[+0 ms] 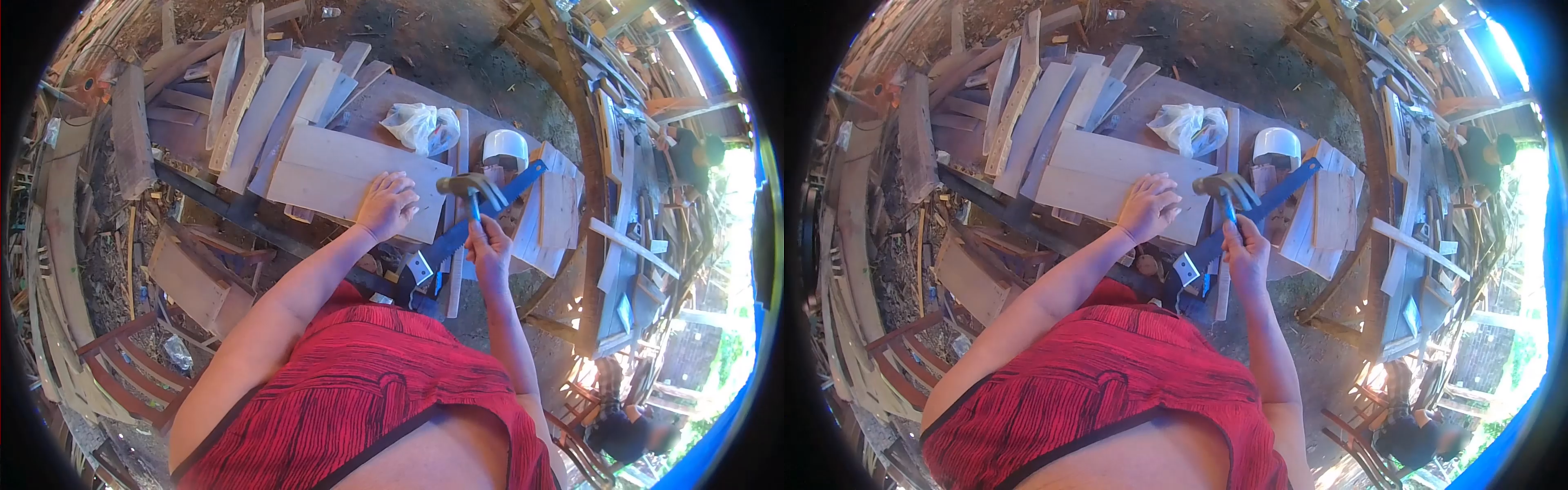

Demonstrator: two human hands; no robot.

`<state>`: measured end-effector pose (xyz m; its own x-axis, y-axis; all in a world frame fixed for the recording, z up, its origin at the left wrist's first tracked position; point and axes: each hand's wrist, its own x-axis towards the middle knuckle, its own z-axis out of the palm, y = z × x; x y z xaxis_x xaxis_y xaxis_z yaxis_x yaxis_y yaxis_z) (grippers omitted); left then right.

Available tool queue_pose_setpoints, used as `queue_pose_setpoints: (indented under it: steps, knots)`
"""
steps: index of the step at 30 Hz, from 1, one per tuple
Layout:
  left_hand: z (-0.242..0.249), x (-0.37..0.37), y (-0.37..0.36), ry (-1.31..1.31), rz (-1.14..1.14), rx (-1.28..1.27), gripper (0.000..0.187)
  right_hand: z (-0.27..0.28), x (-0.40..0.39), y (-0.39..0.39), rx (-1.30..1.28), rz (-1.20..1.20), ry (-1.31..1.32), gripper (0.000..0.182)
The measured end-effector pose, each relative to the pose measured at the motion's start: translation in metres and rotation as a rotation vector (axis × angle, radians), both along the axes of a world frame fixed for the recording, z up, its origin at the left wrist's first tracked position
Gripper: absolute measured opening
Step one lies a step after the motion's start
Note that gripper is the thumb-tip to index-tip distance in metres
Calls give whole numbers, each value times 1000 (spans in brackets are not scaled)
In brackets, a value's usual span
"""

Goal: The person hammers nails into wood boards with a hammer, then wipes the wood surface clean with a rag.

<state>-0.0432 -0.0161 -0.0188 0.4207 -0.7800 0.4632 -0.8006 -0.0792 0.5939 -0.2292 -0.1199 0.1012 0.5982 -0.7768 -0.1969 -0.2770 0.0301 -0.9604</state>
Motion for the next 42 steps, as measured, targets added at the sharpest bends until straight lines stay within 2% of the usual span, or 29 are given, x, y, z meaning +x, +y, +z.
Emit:
queue_pose_setpoints:
  steps: [2, 4, 5, 9, 11, 12, 14, 15, 16, 18, 20, 23, 27, 29, 30, 32, 33, 34, 36, 38, 41, 42]
  knots:
    - [2, 1, 0, 2, -1, 11, 20, -15, -2, 0, 8, -32, -37, 23]
    - [0, 1, 0, -13, 6, 10, 20, -32, -2, -1, -269, 106, 230, 25]
    - [-1, 0, -1, -27, 13, 11, 21, -35, -8, -4, -131, 88, 288, 26]
    - [0, 2, -1, -11, 6, 20, 19, -30, -12, -11, -168, 71, 268, 24]
    - [-2, 1, 0, -9, 3, 29, 19, -11, -12, -4, -27, 22, 47, 26]
    - [-2, 0, 0, -6, 1, 32, 19, -11, -11, -1, -23, 20, 50, 26]
    - [0, 0, -1, -10, 10, 30, 19, -11, -8, 5, -103, 14, -58, 25]
    - [0, 1, -1, -12, 7, 26, 19, -33, -11, 2, -223, 42, -26, 24]
    - [0, 1, -1, -27, 10, 20, 19, -35, -11, 1, -227, 41, -28, 24]
    - [0, 1, -2, -45, 13, 13, 20, -35, -11, -1, -160, 97, 291, 21]
    - [0, 2, 0, -28, 3, 4, 20, -31, -13, -3, -192, 118, 309, 23]
    - [0, 0, -1, -27, 10, 2, 20, -8, -8, 3, -35, -5, -3, 26]
    - [3, 1, -1, -34, 15, 8, 20, -13, -6, 6, -94, -25, -74, 26]
    - [1, 0, -1, -47, 20, 7, 20, -41, -10, -1, -409, 179, 337, 27]
    - [1, 0, -1, -50, 19, 5, 20, -37, -11, -2, -411, 178, 335, 27]
    - [0, 1, -1, -41, 7, 0, 19, -29, -11, -3, -150, 114, 242, 27]
    - [0, 2, -1, -43, 9, 0, 19, -26, -11, -2, -106, 75, 172, 26]
    - [1, 2, -1, -44, 16, 8, 19, -17, -8, 0, -106, 75, 172, 26]
    - [2, -1, -1, -39, 18, 19, 18, 2, -6, 3, -12, 6, 0, 25]
    - [6, 0, 0, -26, 12, 23, 18, -10, -7, 2, -60, 7, -44, 24]
    - [-3, 0, -2, -45, 25, -4, 17, -45, -11, -4, -269, 153, 315, 23]
    - [-1, 0, -2, -47, 23, -5, 17, -39, -10, -2, -270, 150, 312, 23]
